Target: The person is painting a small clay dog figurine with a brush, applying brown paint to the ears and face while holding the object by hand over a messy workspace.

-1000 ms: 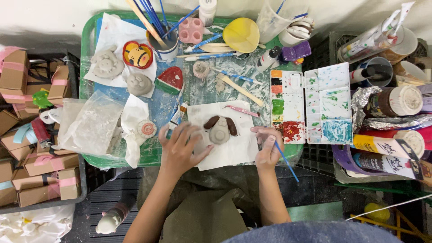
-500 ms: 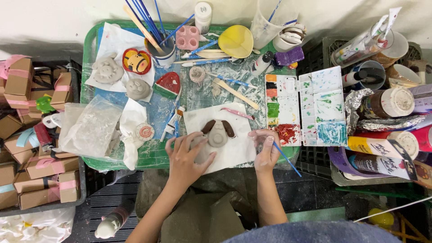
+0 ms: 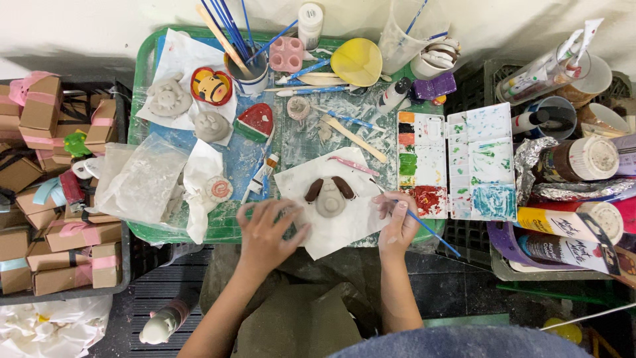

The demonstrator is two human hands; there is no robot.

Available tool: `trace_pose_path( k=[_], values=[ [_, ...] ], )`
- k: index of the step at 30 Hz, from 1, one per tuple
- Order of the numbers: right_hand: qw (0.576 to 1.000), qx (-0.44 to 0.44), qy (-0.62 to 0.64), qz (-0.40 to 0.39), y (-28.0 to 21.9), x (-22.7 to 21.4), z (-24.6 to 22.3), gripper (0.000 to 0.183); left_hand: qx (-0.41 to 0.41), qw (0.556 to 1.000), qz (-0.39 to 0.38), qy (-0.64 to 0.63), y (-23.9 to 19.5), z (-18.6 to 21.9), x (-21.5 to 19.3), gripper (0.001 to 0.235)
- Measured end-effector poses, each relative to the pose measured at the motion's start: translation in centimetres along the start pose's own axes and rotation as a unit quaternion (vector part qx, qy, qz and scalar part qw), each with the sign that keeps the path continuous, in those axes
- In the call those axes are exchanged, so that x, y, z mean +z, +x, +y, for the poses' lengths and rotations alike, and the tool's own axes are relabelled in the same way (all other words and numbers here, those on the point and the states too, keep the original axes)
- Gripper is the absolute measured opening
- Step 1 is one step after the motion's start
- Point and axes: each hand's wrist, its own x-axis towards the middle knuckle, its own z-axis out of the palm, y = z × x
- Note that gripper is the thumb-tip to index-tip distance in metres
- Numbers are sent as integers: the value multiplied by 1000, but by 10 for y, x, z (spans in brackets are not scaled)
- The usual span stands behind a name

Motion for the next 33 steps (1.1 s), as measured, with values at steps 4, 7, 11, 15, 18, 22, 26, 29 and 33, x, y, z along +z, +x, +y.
trace_pose_path(
  k=[4, 7, 11, 15, 18, 22, 26, 29, 33],
  values=[
    [998, -46, -37, -16, -1, 7, -3, 23, -45, 998, -8, 38, 11, -14, -15, 36],
    [989, -142, -39, -13, 0, 18, -9, 16, -33, 999, -13, 24, 23, -18, -17, 43],
    [960, -127, -193, -160, 18, 41, -29, 11, -44, 998, -46, 26, 23, -17, -19, 47],
    [908, -107, -240, -327, 27, 67, -58, 10, -58, 997, -43, 15, 22, -20, -17, 48],
    [859, -150, -312, -378, 29, 79, -75, 4, -60, 997, -39, 2, 20, -23, -16, 49],
    [829, -261, -321, -377, 25, 88, -86, 11, -58, 997, -43, -1, 16, -26, -14, 51],
    [815, -295, -332, -371, 22, 83, -90, 21, -62, 997, -45, -2, 13, -28, -12, 52],
    [821, -275, -334, -371, 22, 86, -85, 19, -63, 997, -42, 2, 11, -29, -10, 52],
    [817, -276, -354, -363, 23, 92, -77, 14, -58, 997, -48, 14, 10, -30, -10, 52]
  ],
)
